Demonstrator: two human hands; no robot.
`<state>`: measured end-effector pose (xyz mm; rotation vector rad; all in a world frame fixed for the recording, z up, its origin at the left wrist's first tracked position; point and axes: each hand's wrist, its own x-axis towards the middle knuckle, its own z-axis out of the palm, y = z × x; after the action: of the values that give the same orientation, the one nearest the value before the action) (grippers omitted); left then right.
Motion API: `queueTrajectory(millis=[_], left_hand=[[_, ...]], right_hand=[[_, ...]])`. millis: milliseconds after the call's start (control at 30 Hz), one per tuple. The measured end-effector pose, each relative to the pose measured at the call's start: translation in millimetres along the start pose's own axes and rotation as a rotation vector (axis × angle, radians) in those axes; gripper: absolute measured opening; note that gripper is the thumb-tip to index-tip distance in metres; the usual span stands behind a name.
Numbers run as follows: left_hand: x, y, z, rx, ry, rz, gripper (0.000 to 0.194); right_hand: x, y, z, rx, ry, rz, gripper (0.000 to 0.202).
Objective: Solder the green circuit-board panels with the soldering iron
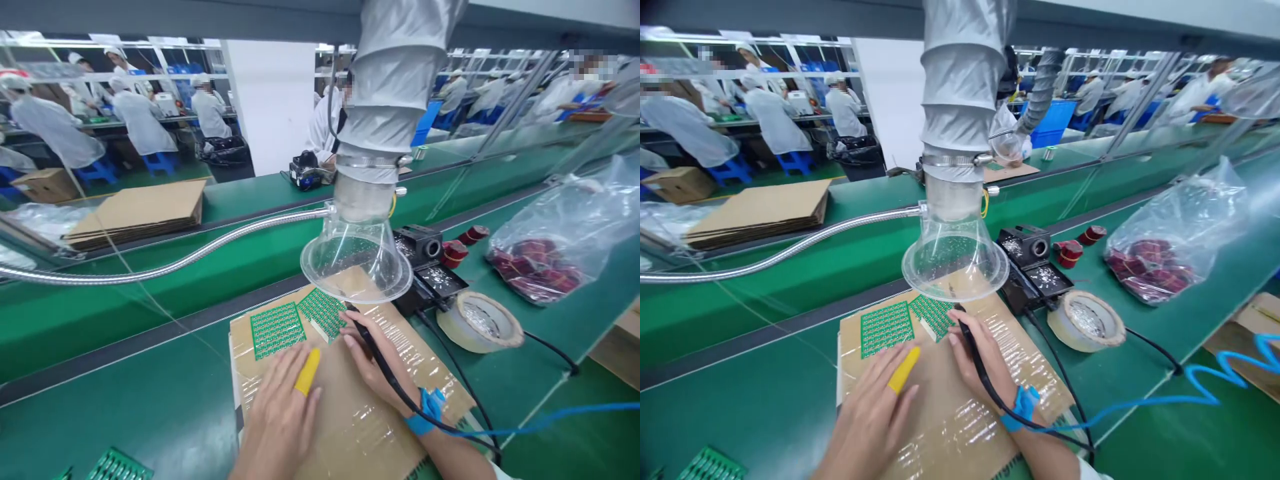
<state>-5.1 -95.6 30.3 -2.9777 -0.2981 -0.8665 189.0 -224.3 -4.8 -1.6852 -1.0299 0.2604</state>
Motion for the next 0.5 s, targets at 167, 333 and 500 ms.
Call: queueTrajectory(millis=[167, 333, 500], left_hand=[[-57.7, -48.5, -26.8, 0.237, -0.032, -0.239, 0.043], [-43.8, -60.2, -27.2, 0.353, -0.038, -0.428, 0.050], [20.4, -37.7, 1.0, 0.281, -0.240, -0.555, 0.075]], right_hand=[[0.2, -0.2, -0.1, -0.036, 0.063, -0.007, 0.039], [2.6, -0.6, 0.5, -0.136, 0.122, -0.011, 0.044], [3.2, 1.1, 2.1, -0.128, 0.133, 0.008, 0.043]])
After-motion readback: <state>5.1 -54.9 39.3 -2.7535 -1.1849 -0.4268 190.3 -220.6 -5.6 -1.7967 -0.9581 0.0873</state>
